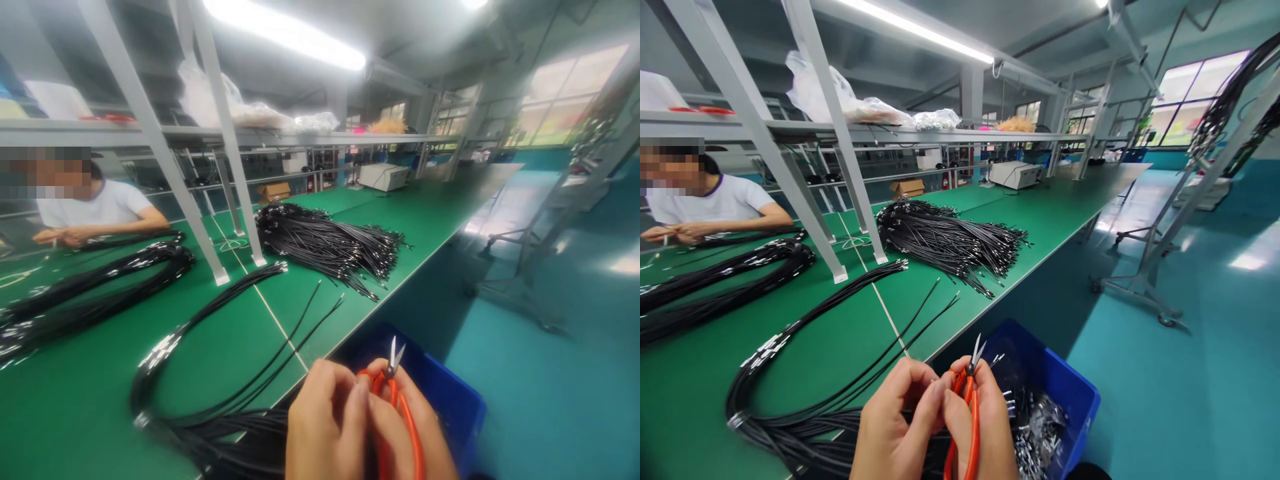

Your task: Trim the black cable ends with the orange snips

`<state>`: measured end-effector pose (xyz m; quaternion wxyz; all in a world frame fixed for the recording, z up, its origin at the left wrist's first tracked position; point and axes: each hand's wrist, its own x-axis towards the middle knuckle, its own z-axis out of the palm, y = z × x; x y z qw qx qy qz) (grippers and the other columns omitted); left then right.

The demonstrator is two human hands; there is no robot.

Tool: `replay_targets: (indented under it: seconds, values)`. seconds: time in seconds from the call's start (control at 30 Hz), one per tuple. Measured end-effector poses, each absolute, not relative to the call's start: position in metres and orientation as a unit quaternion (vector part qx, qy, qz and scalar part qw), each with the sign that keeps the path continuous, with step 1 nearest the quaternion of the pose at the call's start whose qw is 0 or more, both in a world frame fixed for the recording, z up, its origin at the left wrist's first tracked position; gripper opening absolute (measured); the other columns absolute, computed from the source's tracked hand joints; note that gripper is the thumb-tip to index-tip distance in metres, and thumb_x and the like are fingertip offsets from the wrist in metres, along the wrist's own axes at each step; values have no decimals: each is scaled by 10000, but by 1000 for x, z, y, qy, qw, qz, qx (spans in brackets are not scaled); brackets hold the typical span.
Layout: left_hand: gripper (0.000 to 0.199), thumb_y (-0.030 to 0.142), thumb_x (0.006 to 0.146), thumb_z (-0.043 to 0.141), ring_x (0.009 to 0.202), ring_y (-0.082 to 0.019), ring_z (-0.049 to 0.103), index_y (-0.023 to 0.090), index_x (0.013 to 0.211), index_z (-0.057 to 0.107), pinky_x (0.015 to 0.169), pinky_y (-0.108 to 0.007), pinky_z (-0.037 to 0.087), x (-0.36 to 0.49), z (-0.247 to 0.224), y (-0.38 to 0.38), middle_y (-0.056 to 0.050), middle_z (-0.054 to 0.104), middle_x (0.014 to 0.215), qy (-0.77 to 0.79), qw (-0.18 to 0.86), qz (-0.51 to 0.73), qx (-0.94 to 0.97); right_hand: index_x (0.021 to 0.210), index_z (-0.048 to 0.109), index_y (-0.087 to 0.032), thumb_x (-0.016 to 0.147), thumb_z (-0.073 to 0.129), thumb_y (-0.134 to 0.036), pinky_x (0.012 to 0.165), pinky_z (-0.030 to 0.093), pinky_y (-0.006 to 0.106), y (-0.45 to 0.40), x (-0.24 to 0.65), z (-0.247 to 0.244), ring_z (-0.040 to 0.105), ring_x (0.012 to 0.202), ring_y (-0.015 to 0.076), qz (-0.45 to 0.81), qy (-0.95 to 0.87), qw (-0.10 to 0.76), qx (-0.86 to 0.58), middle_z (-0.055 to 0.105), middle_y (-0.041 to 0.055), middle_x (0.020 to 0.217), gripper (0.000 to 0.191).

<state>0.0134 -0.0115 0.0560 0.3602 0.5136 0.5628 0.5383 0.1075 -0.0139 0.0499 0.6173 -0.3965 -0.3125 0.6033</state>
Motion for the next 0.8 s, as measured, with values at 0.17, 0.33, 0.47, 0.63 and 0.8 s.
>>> replay_targets:
  seconds: [0.17,0.33,0.47,0.63,0.8]
  values:
    - [235,350,759,660,447,-105,502,155,647,594,466,-205,382,7,55,-4,4,599,492,448,578,556,396,912,687,-252,621,811,-368,644,535,283,-13,113,46,604,647,179,676,-217,578,-401,663,11,753,337]
    - [294,380,715,745,435,-77,466,149,651,576,458,-182,372,8,53,-2,33,583,463,392,614,600,330,858,708,-217,584,842,-291,591,537,257,-8,114,41,615,616,165,704,-189,570,-379,686,20,725,313]
    - [271,351,710,769,457,-73,489,154,728,584,464,-176,388,10,49,-1,46,585,540,362,621,610,333,866,729,-214,519,880,-247,710,551,243,-10,115,41,636,694,159,685,-215,601,-352,709,21,799,379]
    - [170,305,795,661,504,-104,512,183,721,570,496,-213,445,-2,42,0,29,581,618,394,566,594,415,793,730,-229,588,842,-277,588,548,235,-7,115,43,618,603,150,715,-196,578,-340,699,23,760,238]
    - [181,139,845,503,741,-152,621,237,878,652,646,-226,491,-7,48,-7,-25,633,888,515,186,582,601,877,723,-266,515,869,-193,635,576,328,-14,110,40,650,720,238,581,-332,645,-369,709,55,889,397]
